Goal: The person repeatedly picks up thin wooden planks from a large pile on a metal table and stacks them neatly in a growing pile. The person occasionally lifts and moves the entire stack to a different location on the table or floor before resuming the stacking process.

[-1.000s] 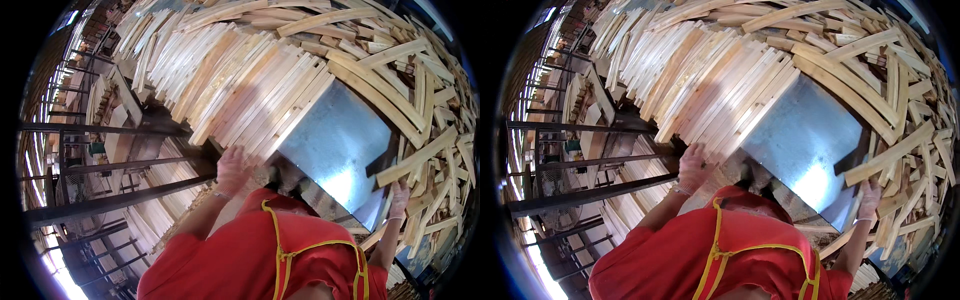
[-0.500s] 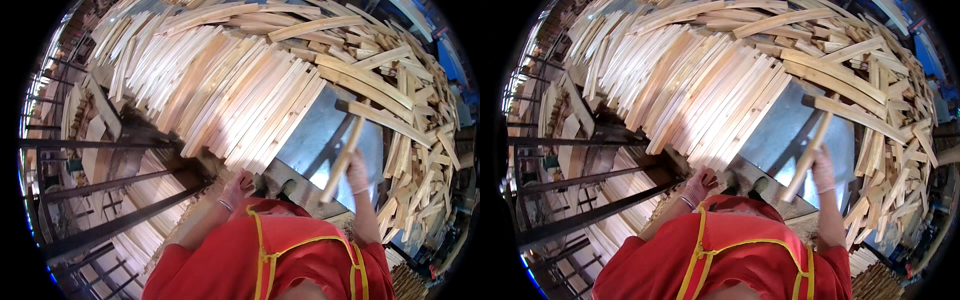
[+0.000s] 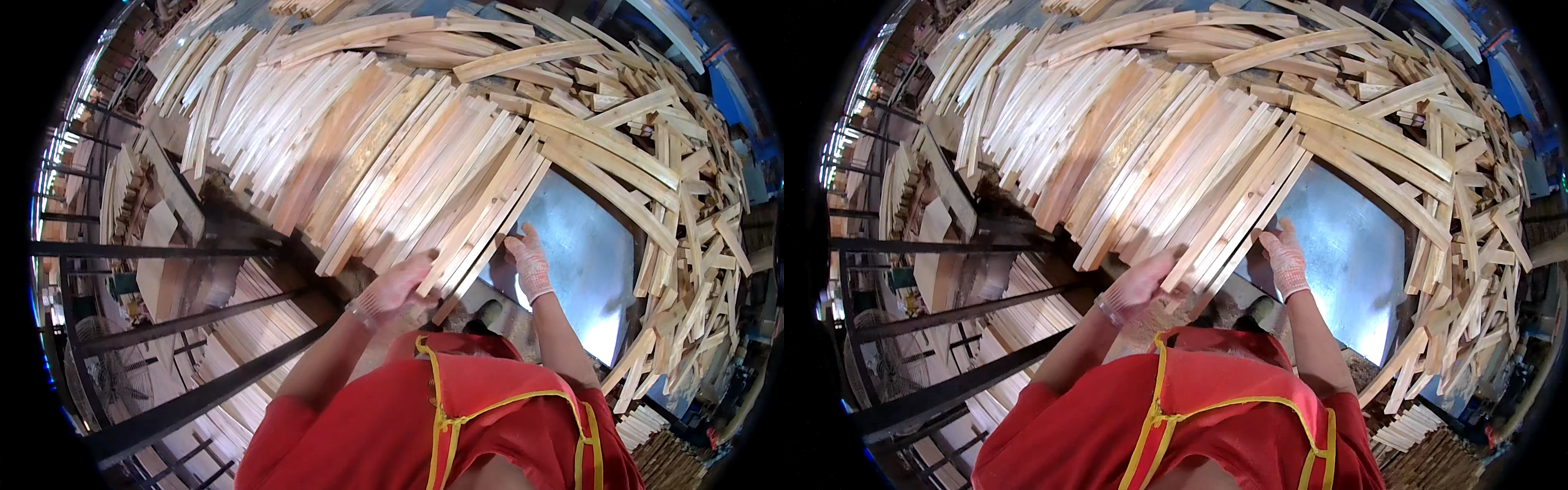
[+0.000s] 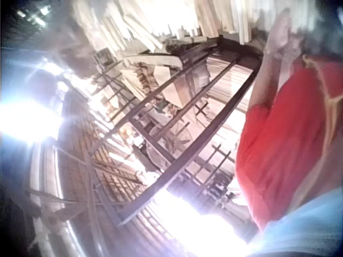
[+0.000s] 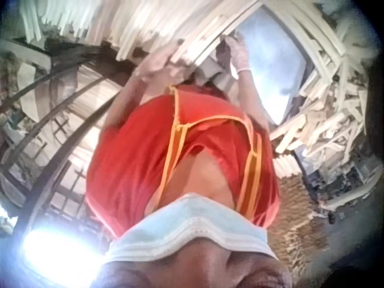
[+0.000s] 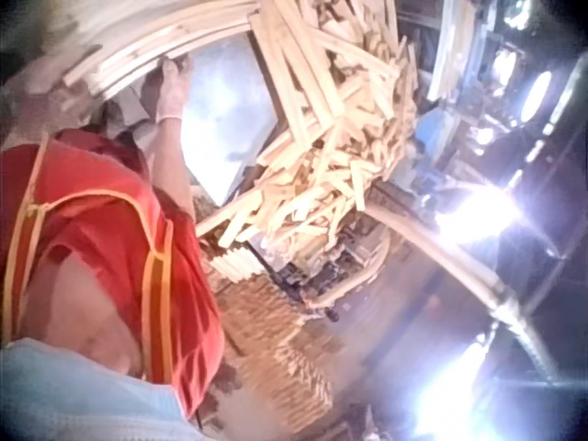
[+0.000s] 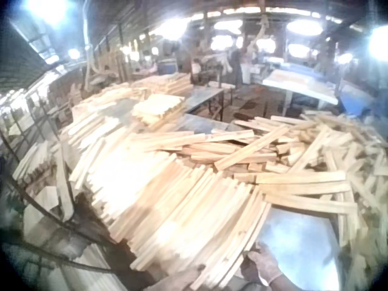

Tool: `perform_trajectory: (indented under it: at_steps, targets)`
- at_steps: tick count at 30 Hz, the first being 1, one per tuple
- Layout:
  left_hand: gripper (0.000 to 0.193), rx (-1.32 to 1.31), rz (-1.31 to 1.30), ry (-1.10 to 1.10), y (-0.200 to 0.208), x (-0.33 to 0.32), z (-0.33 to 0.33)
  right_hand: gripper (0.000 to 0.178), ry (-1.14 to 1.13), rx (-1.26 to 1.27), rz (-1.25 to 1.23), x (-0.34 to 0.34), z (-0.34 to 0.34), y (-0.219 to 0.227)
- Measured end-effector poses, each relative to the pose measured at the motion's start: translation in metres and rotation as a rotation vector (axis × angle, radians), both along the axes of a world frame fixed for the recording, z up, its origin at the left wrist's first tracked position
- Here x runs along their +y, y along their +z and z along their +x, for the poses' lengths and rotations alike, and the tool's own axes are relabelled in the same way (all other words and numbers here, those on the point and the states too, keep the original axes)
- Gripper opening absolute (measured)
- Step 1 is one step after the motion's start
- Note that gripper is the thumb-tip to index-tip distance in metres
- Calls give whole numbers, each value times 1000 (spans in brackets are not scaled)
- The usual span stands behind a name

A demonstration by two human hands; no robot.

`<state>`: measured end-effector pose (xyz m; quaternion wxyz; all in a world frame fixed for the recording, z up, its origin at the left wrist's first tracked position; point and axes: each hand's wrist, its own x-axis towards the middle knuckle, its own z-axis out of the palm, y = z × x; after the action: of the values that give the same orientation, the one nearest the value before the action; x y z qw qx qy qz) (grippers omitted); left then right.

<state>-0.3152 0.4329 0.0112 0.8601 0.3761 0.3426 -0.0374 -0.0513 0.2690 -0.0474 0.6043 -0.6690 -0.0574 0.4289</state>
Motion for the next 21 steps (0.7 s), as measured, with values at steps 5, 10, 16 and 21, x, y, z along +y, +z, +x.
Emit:
perform_trajectory:
  at_steps: [5, 10, 16, 21]
  targets:
    - [92, 389, 851, -659, 81, 12, 124, 98, 177, -22, -19, 7, 20, 10]
    - [73, 340, 1426, -425, 55, 7, 56, 87, 302, -1151, -572, -44, 140, 20]
    - [75, 985, 1970, -488, 5, 67, 2, 71, 515, -1355, -1149, -83, 279, 58]
    - [78, 733, 2224, -334, -22, 7, 53, 66, 581, -982, -737, -75, 265, 102]
